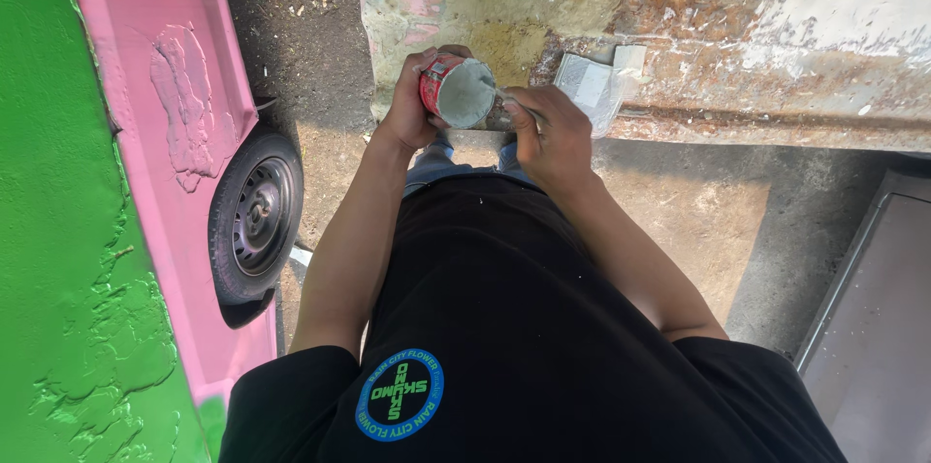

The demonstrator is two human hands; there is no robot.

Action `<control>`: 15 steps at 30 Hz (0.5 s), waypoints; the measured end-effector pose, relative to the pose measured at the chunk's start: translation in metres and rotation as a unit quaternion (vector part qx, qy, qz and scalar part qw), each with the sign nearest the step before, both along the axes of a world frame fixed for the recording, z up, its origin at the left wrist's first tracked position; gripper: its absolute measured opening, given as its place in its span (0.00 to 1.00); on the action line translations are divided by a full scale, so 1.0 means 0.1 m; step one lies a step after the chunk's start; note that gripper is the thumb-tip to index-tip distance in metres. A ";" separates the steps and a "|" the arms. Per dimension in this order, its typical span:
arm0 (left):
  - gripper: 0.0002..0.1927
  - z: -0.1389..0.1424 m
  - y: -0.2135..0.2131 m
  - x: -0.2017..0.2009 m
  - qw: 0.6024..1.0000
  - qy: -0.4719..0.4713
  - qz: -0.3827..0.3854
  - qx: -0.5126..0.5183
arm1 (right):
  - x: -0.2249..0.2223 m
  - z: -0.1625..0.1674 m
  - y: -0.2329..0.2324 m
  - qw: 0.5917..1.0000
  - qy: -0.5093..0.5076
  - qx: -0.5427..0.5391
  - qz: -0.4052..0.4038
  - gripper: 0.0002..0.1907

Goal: The person scoops a white paste from a plastic container and spreads it onto a long metal beam using a small metal spatula. They then stir a grey paste in a small can with the spatula and continue applying the paste to the beam surface.

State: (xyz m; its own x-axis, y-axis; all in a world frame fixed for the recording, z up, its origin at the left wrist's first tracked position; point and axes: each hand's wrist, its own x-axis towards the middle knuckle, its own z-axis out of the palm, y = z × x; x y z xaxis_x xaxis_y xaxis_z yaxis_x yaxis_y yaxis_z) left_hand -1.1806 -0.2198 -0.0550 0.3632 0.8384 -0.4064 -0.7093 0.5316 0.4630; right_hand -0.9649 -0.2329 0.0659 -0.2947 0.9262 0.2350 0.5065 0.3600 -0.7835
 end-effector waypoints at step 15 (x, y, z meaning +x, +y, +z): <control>0.26 0.04 0.09 0.00 0.998 0.040 0.011 -0.039 | -0.17 -0.01 -0.04 0.991 0.068 -0.112 -0.034 0.07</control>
